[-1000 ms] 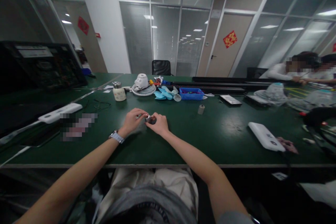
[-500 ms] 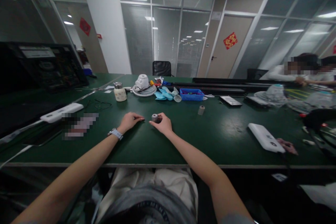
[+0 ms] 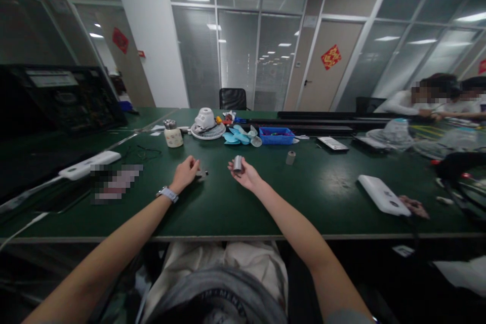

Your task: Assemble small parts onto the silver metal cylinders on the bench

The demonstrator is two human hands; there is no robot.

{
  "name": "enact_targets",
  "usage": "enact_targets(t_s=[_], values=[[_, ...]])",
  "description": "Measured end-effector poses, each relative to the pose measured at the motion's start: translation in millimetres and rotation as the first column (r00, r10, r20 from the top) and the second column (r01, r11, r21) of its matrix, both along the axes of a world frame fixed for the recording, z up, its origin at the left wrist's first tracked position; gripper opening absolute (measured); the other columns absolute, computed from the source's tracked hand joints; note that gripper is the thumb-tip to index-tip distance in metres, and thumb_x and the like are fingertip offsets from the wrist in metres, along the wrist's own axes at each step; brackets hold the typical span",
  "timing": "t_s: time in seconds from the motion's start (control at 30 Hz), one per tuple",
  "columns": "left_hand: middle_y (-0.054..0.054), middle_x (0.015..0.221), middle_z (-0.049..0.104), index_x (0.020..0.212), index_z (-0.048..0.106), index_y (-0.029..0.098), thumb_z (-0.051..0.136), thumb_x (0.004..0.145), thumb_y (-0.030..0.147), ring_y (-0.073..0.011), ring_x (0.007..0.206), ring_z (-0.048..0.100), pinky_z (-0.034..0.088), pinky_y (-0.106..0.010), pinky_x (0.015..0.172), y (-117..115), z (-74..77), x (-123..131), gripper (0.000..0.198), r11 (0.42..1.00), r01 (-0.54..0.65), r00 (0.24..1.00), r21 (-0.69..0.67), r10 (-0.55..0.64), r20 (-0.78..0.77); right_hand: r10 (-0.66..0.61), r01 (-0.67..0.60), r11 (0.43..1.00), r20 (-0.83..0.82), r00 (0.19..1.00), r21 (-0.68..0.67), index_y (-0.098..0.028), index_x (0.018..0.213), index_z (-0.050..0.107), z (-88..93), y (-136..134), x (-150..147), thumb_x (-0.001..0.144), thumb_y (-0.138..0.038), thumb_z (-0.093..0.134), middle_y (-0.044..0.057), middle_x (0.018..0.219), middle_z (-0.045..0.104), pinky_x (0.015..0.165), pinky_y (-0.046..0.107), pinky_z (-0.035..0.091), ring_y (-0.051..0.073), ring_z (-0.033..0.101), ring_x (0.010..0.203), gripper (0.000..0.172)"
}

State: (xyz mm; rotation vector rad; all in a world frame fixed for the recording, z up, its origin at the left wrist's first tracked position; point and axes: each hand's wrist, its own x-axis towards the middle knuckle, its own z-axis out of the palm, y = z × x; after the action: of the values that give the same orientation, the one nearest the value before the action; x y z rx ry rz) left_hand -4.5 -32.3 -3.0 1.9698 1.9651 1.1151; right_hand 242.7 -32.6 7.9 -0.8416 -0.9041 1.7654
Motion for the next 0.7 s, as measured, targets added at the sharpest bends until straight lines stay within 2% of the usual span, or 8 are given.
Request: enact_targets(t_s=[0.13,0.23,0.33,0.47,0.6,0.7], values=[[-0.001,0.070,0.065,0.077,0.049,0.022,0.039,0.088,0.036,-0.0154,0.063,0.056,0.032,-0.025,0.058,-1.9,1.4,0.2,0.020,1.000,0.005,1.000,0.018,-0.005,0.008,0.032,-0.034,0.998,-0.045,0.998,-0.058,-0.019,0.092,0.060,1.0,-2.2,-1.2,0.098,-0.041,0.026,0.008,0.097,0.067,0.074,0.030,0.053,0.015,0.065,0.086,0.040],[0.000,0.070,0.064,0.077,0.049,0.022,0.040,0.086,0.033,-0.0151,0.063,0.056,0.032,-0.024,0.058,-2.6,2.0,0.7,0.016,1.000,0.003,1.000,0.027,-0.003,0.018,0.025,-0.028,0.994,-0.029,0.999,-0.102,-0.019,0.089,0.059,-1.3,-2.5,-3.7,0.096,-0.042,0.034,0.006,0.090,0.068,0.071,0.029,0.052,0.014,0.065,0.079,0.035],[0.000,0.070,0.063,0.077,0.049,0.022,0.040,0.084,0.031,-0.0151,0.064,0.055,0.032,-0.024,0.058,-2.7,2.1,1.0,0.014,1.000,0.004,1.000,0.027,-0.005,0.015,0.038,-0.036,0.998,0.033,0.999,-0.047,-0.020,0.089,0.060,-4.0,-1.7,-3.5,0.095,-0.044,0.038,0.005,0.092,0.069,0.072,0.028,0.052,0.014,0.066,0.078,0.033],[0.000,0.070,0.064,0.076,0.049,0.022,0.040,0.083,0.030,-0.0150,0.064,0.054,0.031,-0.025,0.057,-3.3,2.2,0.9,0.014,1.000,0.002,1.000,0.025,-0.002,0.014,0.056,-0.059,0.998,0.075,0.996,0.029,-0.021,0.094,0.061,-4.5,-0.8,-1.0,0.094,-0.049,0.035,0.006,0.104,0.069,0.073,0.029,0.052,0.015,0.066,0.087,0.038],[0.001,0.069,0.064,0.074,0.046,0.022,0.039,0.082,0.027,-0.0147,0.061,0.053,0.029,-0.025,0.056,-3.4,1.6,0.6,0.012,0.999,0.012,0.999,0.037,-0.013,0.029,0.075,-0.076,0.996,-0.031,0.997,-0.037,-0.022,0.096,0.059,-1.5,-2.0,0.3,0.094,-0.050,0.033,0.005,0.115,0.066,0.072,0.028,0.052,0.014,0.065,0.090,0.039],[0.001,0.069,0.063,0.075,0.046,0.022,0.039,0.082,0.026,-0.0152,0.061,0.053,0.029,-0.025,0.056,-1.9,0.7,0.6,0.011,0.999,0.011,1.000,0.044,-0.012,0.028,0.091,-0.105,0.987,-0.111,0.990,-0.124,-0.020,0.095,0.058,0.3,-2.5,0.3,0.095,-0.049,0.032,0.006,0.112,0.067,0.070,0.026,0.051,0.013,0.065,0.087,0.039]])
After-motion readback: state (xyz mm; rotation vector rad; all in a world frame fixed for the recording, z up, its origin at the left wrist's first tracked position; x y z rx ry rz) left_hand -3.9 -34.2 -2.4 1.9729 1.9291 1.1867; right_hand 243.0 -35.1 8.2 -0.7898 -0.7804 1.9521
